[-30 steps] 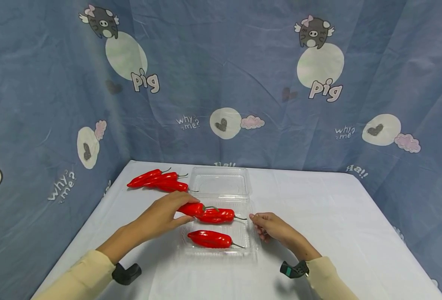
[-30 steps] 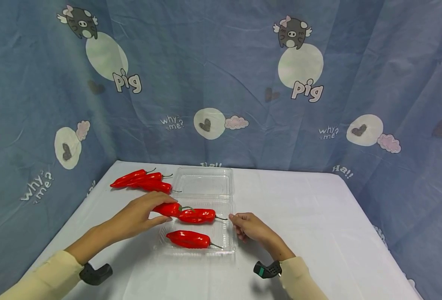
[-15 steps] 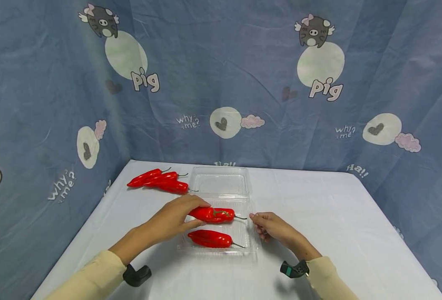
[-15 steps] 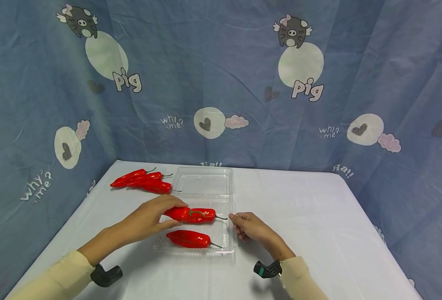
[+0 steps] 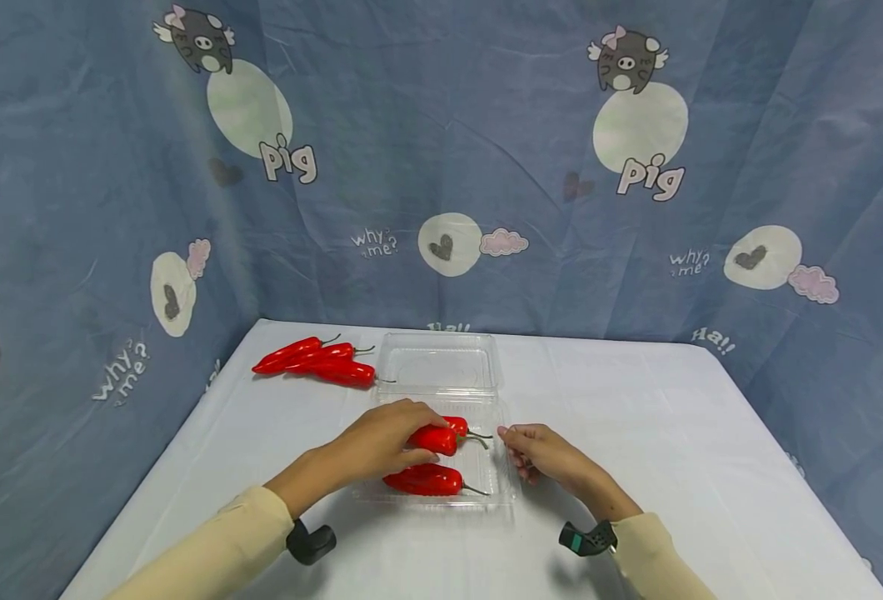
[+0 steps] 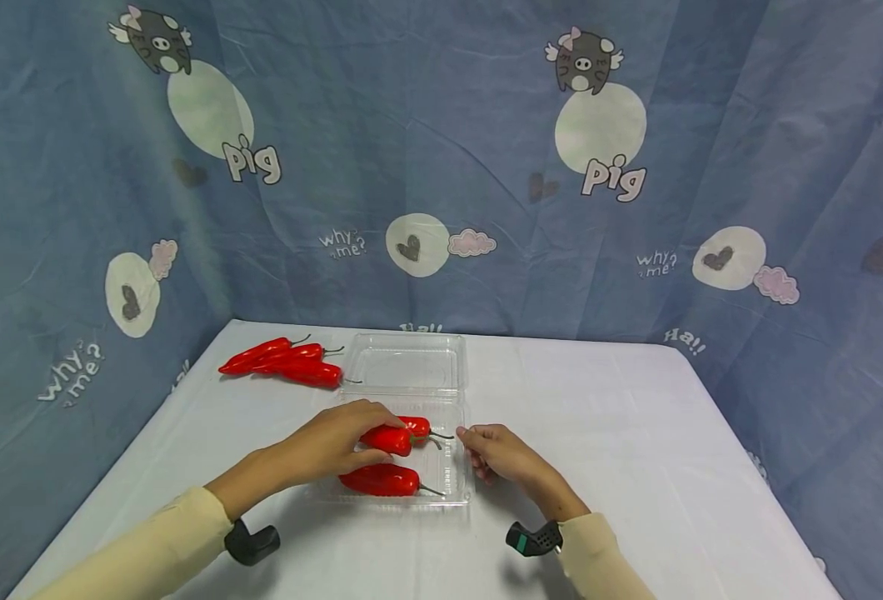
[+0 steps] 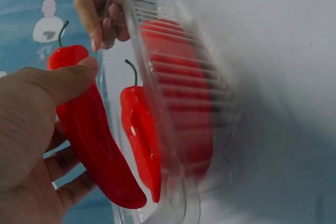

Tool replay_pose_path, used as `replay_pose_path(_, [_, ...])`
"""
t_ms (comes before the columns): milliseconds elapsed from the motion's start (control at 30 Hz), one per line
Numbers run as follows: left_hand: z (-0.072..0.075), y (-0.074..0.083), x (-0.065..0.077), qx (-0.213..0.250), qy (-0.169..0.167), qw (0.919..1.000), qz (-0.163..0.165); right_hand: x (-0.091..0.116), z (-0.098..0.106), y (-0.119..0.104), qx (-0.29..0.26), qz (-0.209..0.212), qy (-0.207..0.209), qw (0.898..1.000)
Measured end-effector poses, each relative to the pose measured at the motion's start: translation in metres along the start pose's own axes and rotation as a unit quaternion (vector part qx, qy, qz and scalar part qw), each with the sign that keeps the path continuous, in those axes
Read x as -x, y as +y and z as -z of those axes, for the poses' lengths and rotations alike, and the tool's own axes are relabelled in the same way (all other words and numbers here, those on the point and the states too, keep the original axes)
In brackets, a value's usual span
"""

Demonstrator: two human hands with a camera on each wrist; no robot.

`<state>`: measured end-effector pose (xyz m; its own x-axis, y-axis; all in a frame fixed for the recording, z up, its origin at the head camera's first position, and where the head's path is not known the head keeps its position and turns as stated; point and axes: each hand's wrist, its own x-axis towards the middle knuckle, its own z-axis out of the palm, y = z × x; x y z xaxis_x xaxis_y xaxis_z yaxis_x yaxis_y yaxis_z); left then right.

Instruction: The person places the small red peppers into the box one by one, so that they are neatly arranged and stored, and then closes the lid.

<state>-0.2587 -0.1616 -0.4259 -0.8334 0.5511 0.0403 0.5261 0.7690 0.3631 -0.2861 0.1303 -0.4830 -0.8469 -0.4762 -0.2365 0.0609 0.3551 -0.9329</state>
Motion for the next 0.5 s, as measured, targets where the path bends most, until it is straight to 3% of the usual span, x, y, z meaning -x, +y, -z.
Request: replay_pose_path(500, [-0.019,0.006,-0.015,-0.010,-0.044,0.9989,0.010,0.000,0.000,0.000,-0.002,-0.003,0.003,1.000])
